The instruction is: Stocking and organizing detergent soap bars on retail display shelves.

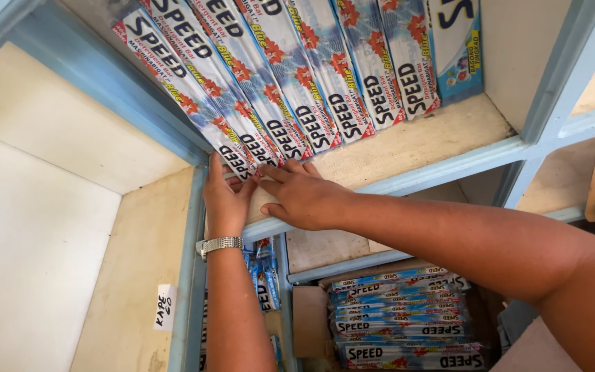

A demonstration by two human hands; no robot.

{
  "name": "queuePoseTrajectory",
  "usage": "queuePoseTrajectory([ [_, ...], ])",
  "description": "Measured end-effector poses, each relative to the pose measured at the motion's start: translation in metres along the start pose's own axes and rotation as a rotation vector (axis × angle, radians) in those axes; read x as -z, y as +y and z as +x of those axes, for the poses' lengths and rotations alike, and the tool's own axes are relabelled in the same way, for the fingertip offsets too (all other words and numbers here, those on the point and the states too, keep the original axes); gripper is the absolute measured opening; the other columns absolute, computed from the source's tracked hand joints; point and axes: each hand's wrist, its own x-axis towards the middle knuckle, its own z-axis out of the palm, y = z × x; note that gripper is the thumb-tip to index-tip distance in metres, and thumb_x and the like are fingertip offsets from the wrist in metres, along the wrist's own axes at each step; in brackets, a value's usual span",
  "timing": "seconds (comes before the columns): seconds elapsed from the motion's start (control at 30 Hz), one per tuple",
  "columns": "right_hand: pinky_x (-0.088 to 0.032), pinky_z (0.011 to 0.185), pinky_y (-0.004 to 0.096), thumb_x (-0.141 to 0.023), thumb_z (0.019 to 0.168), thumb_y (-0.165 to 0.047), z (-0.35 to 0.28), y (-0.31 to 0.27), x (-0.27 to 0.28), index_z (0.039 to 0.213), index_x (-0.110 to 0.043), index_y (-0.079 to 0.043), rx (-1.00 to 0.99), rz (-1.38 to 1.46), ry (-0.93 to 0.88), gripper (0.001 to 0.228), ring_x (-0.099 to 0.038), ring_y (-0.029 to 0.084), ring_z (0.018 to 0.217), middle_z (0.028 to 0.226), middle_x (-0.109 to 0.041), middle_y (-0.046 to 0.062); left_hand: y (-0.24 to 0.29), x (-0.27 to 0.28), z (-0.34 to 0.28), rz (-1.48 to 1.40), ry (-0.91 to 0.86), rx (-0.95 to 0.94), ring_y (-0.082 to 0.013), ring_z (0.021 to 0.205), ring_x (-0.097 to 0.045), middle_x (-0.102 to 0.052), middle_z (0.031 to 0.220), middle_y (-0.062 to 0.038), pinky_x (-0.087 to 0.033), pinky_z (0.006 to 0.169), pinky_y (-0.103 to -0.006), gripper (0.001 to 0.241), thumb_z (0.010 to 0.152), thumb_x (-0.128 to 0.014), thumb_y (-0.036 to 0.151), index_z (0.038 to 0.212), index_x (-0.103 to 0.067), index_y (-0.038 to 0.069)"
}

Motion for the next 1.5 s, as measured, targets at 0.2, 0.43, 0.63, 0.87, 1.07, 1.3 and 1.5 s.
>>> queuePoseTrajectory([
  [0.2,-0.021,0.113,0.064,-0.050,0.099,-0.045,0.000,0.005,-0.007,0.143,-0.050,-0.008,0.038,-0.108,0.076,0.057,-0.029,0.039,0.144,0.159,-0.033,0.014,-0.002,-0.004,0.000,0.202,0.122,-0.183,-0.0214,0.090,-0.072,-0.068,0.115,-0.019,-0.061,0.071,-0.0335,0.081,0.080,-0.086,0.000,0.149,-0.043,0.002],
  [0.43,-0.024,0.113,0.063,-0.051,0.100,-0.045,-0.001,0.007,-0.022,0.141,-0.055,-0.011,0.042,-0.147,0.099,0.053,-0.031,0.040,0.143,0.157,-0.037,0.016,-0.040,-0.003,-0.008,0.026,0.056,-0.159,-0.0129,0.098,-0.078,-0.079,0.118,-0.015,-0.064,0.084,-0.0286,0.079,0.098,-0.073,-0.009,0.165,-0.032,0.005],
  [0.63,-0.026,0.113,0.063,-0.054,0.103,-0.044,-0.006,0.007,-0.025,0.139,-0.059,-0.008,0.120,-0.262,0.240,0.051,-0.035,0.042,0.140,0.155,-0.041,0.020,-0.062,0.001,-0.008,-0.054,-0.012,-0.242,-0.0118,0.100,-0.076,-0.077,0.129,-0.012,-0.066,0.089,-0.0270,0.079,0.107,-0.069,-0.013,0.168,-0.023,0.007],
  [0.87,-0.038,0.112,0.056,-0.060,0.109,-0.038,-0.020,0.017,-0.034,0.141,-0.060,-0.003,0.376,-0.464,0.460,0.048,-0.044,0.039,0.138,0.154,-0.048,0.020,-0.038,0.004,-0.025,0.188,0.101,-0.400,-0.0142,0.118,-0.064,-0.060,0.137,-0.007,-0.061,0.092,-0.0252,0.085,0.097,-0.073,-0.006,0.162,-0.023,0.015],
  [1.07,-0.048,0.094,0.042,-0.058,0.101,-0.027,-0.040,0.020,-0.039,0.146,-0.053,-0.001,0.496,-0.676,0.449,0.052,-0.056,0.032,0.119,0.134,-0.059,0.017,-0.013,0.008,-0.049,0.212,0.177,-0.475,-0.0143,0.120,-0.056,-0.050,0.140,-0.004,-0.057,0.090,-0.0237,0.081,0.089,-0.056,-0.017,0.159,-0.033,0.018],
  [1.3,-0.049,0.096,0.038,-0.055,0.102,-0.025,-0.043,0.026,-0.047,0.153,-0.046,-0.002,0.527,-0.823,0.505,0.056,-0.056,0.031,0.118,0.130,-0.060,0.015,-0.028,0.006,-0.067,0.071,0.184,-0.447,-0.0140,0.112,-0.054,-0.049,0.133,-0.006,-0.052,0.088,-0.0222,0.063,0.104,-0.052,-0.013,0.159,-0.035,0.012],
  [1.5,-0.048,0.097,0.038,-0.055,0.102,-0.026,-0.046,0.026,-0.045,0.153,-0.046,-0.003,0.528,-0.826,0.499,0.057,-0.056,0.031,0.119,0.131,-0.060,0.015,-0.015,-0.007,-0.102,0.073,0.416,-0.342,-0.0172,0.081,-0.039,-0.040,0.103,-0.007,-0.034,0.073,-0.0289,0.026,0.112,-0.070,0.012,0.114,-0.044,0.006],
])
